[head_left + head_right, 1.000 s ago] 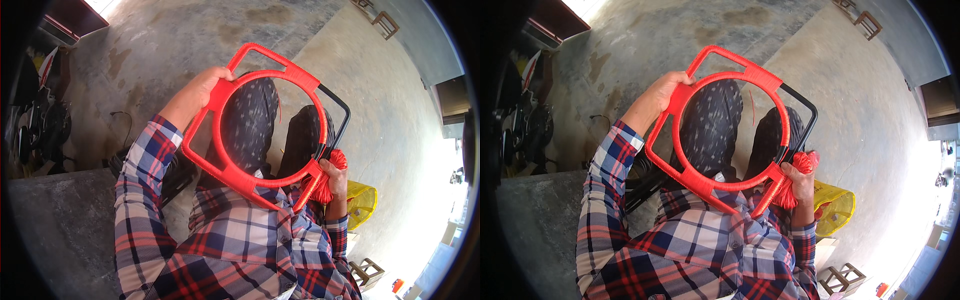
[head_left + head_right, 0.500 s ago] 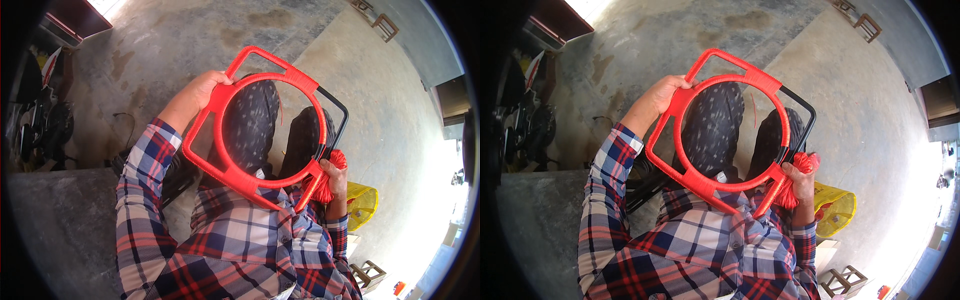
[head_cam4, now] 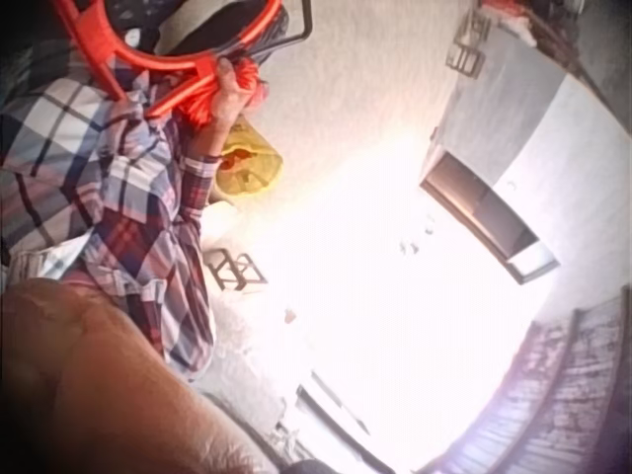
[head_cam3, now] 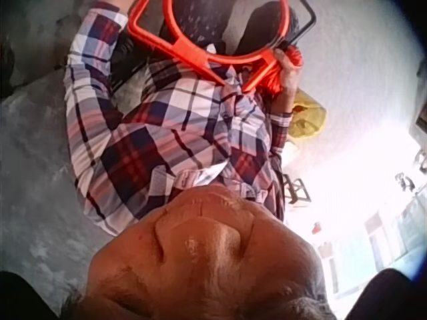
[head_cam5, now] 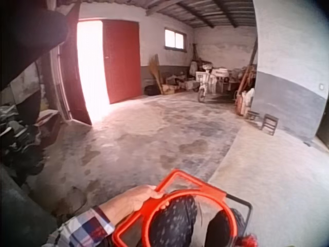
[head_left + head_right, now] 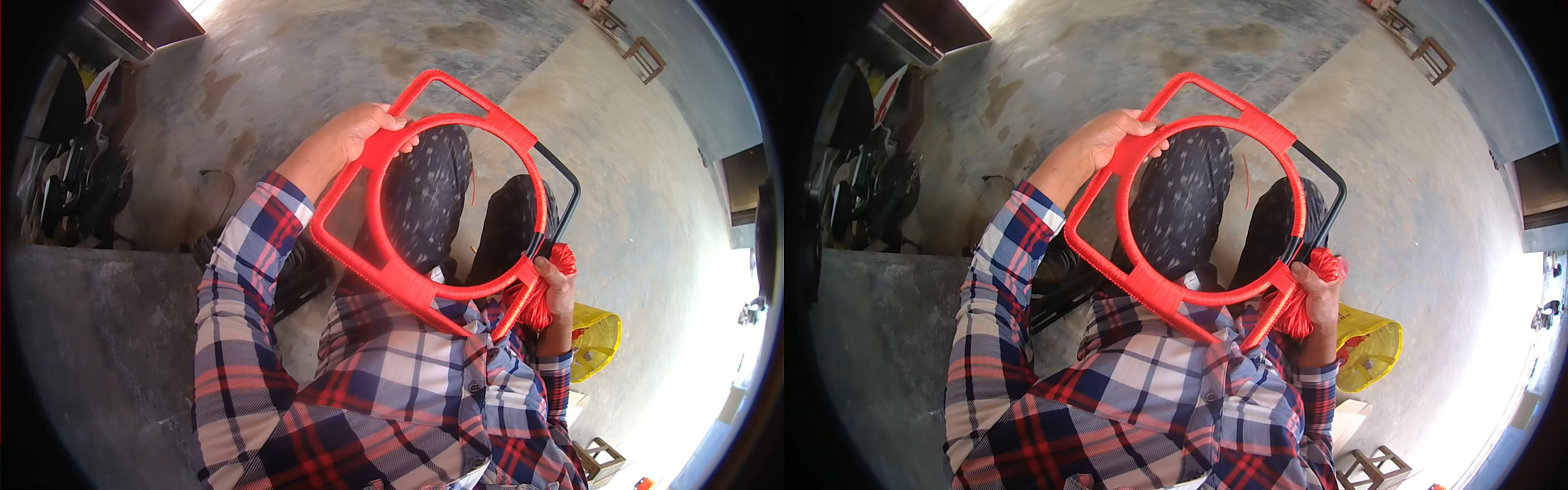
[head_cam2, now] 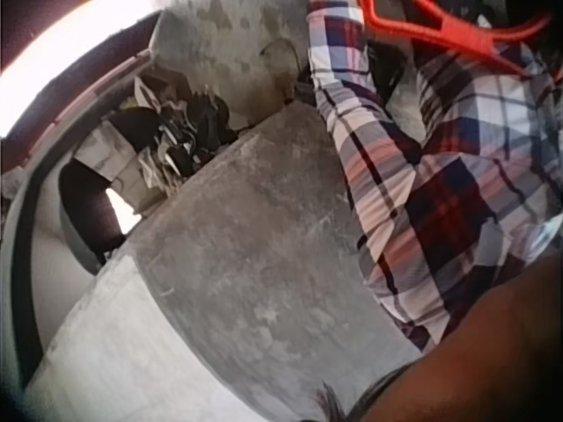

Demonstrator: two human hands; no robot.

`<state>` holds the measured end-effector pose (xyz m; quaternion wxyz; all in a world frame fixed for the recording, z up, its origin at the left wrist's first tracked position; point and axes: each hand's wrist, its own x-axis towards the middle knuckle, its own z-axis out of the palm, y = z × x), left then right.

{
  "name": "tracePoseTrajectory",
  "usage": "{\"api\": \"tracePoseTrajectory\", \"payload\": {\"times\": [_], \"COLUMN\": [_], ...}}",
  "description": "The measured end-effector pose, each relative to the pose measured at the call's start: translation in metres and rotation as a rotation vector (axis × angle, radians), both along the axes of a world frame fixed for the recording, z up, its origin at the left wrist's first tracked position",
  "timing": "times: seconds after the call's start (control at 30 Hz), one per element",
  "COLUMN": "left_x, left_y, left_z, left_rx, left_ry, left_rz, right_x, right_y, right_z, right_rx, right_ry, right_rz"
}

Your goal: Winding a red rope around a red plastic circular frame while sitting on the floor.

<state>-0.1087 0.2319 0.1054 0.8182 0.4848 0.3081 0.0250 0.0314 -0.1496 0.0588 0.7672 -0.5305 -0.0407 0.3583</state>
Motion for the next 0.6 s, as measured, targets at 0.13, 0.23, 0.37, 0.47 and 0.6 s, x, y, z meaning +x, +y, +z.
{"api": "tracePoseTrajectory", "payload": {"times": [0.13,0.23,0.37,0.47,0.6], "left_x": [-0.011,-0.021,-0.028,-0.036,-0.034], "left_y": [0.004,0.004,0.000,0.016,0.001], "left_z": [-0.001,-0.012,-0.025,-0.043,-0.034], "left_rx": [-0.081,-0.063,-0.074,-0.131,0.037], "left_ry": [-0.071,-0.100,-0.119,-0.217,-0.059], "left_rz": [-0.045,-0.085,-0.053,-0.138,0.002], "right_x": [0.007,-0.005,0.005,0.003,0.011], "right_y": [-0.005,0.002,-0.005,0.007,0.003], "right_z": [-0.002,0.012,-0.002,0.012,-0.002], "right_rx": [-0.081,-0.088,-0.048,-0.260,-0.219], "right_ry": [-0.157,-0.143,-0.127,-0.248,-0.181], "right_rz": [0.099,0.016,0.043,0.060,0.059]}}
